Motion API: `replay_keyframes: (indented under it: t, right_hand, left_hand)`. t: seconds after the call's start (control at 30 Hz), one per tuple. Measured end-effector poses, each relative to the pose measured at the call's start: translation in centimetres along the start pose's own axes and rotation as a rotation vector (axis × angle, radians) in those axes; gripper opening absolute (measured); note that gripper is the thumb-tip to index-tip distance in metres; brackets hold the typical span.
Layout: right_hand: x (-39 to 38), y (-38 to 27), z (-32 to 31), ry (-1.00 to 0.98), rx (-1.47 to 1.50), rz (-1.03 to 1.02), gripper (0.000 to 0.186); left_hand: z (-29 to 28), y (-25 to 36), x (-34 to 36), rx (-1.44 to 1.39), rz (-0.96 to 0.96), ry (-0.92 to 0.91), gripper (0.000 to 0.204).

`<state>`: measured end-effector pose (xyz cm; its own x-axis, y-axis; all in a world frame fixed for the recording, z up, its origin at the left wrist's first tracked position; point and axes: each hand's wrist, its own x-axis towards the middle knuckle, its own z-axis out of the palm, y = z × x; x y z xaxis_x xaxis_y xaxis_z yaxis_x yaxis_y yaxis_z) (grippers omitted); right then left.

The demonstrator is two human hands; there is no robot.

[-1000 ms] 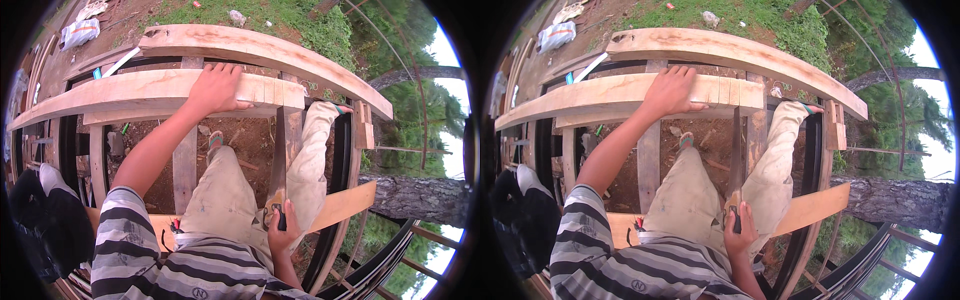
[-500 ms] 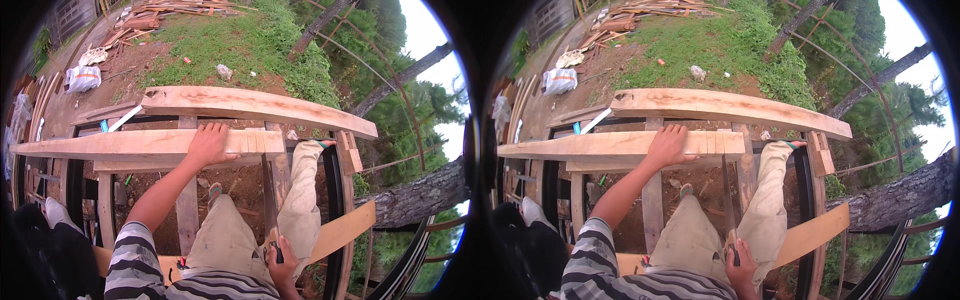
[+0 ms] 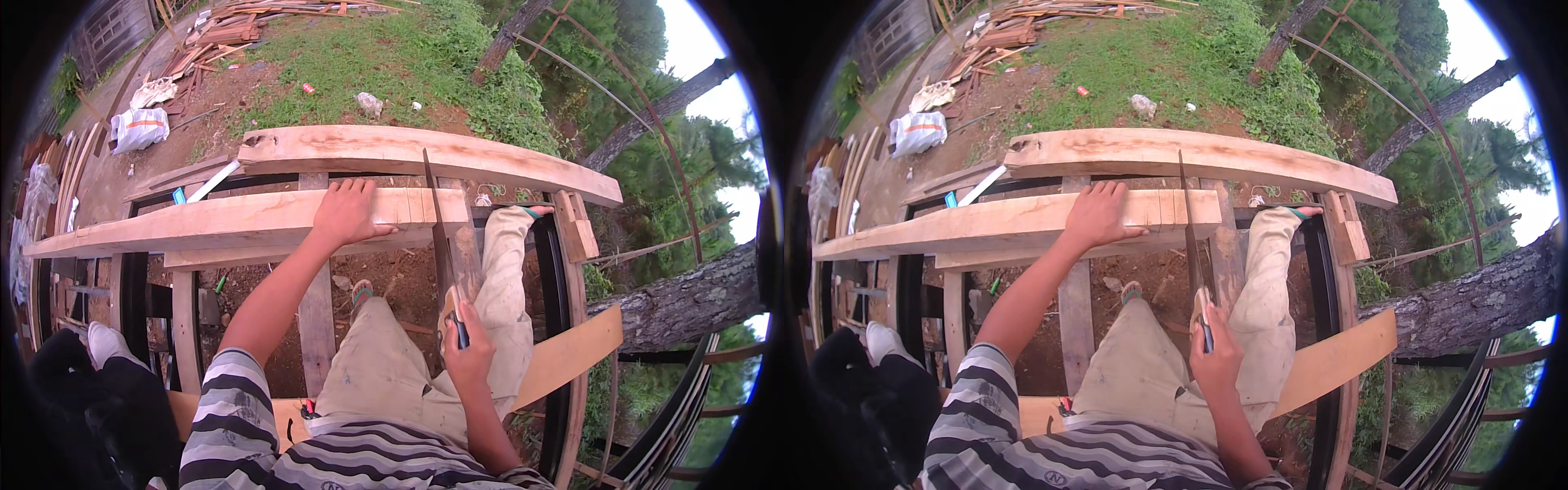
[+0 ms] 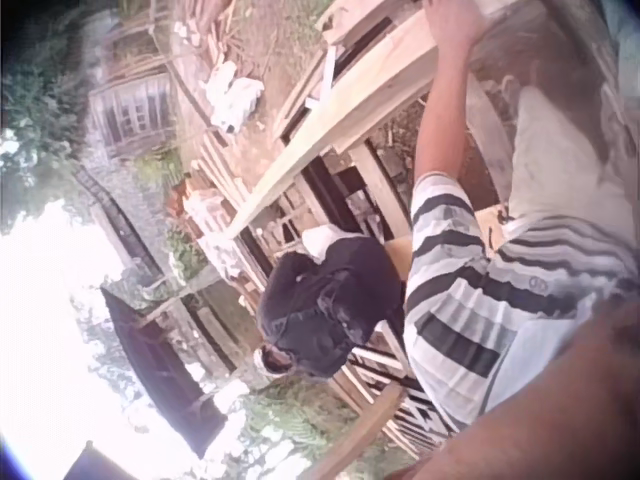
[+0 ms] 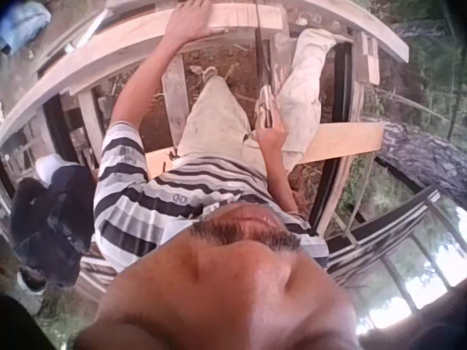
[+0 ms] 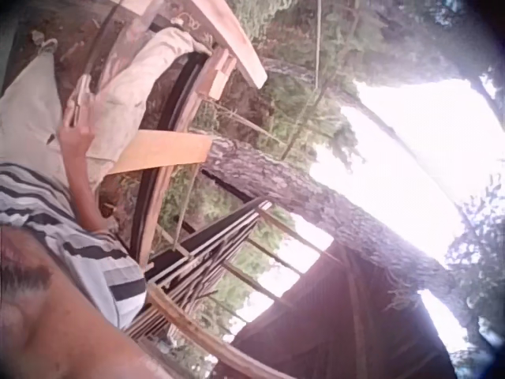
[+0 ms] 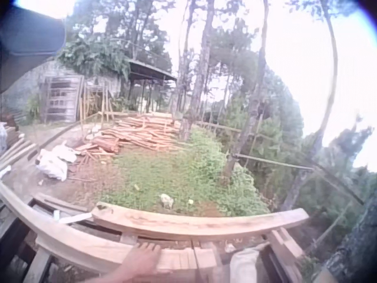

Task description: The person cuts notches into a wooden beam using a hand saw while holding the beam with their hand. The person touches the saw blade with their fingers, talks to a nearby worker, and saws into the wooden beam.

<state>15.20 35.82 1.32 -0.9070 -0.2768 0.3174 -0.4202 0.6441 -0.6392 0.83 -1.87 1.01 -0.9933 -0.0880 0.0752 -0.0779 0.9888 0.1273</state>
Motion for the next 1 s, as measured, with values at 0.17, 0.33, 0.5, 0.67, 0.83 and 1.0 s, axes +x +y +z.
replay_keyframes:
  t: [0.17, 0.33, 0.5, 0.67, 0.83, 1.0]
  right_hand:
    - [-0.4, 0.6, 0.7, 0.009, 0.014, 0.053, 0.045]
    - [22.0, -2.7, 7.0, -0.032, -0.1, 0.03, 0.037]
    - [9.8, 1.4, 5.1, 0.051, 0.018, -0.122, 0.042]
    - [-3.1, -0.1, -1.8, -0.045, -0.07, -0.002, 0.044]
    - [14.6, -0.3, 4.7, 0.031, 0.058, -0.054, 0.036]
    - [16.7, -1.7, 5.9, 0.002, -0.065, -0.022, 0.035]
  left_hand:
    - [-0.4, 0.2, 0.3, 0.05, 0.01, 0.023, 0.101]
    - [0.5, 1.1, 0.8, -0.026, 0.025, 0.017, 0.105]
    - [1.4, 0.1, 0.3, -0.004, 0.016, 0.032, 0.108]
    - [0.0, 0.1, -0.1, 0.002, 0.005, 0.007, 0.103]
    - [0.2, 0.9, 0.7, -0.009, 0.027, 0.02, 0.103]
    - [0.8, 0.9, -0.4, -0.03, 0.035, 0.027, 0.105]
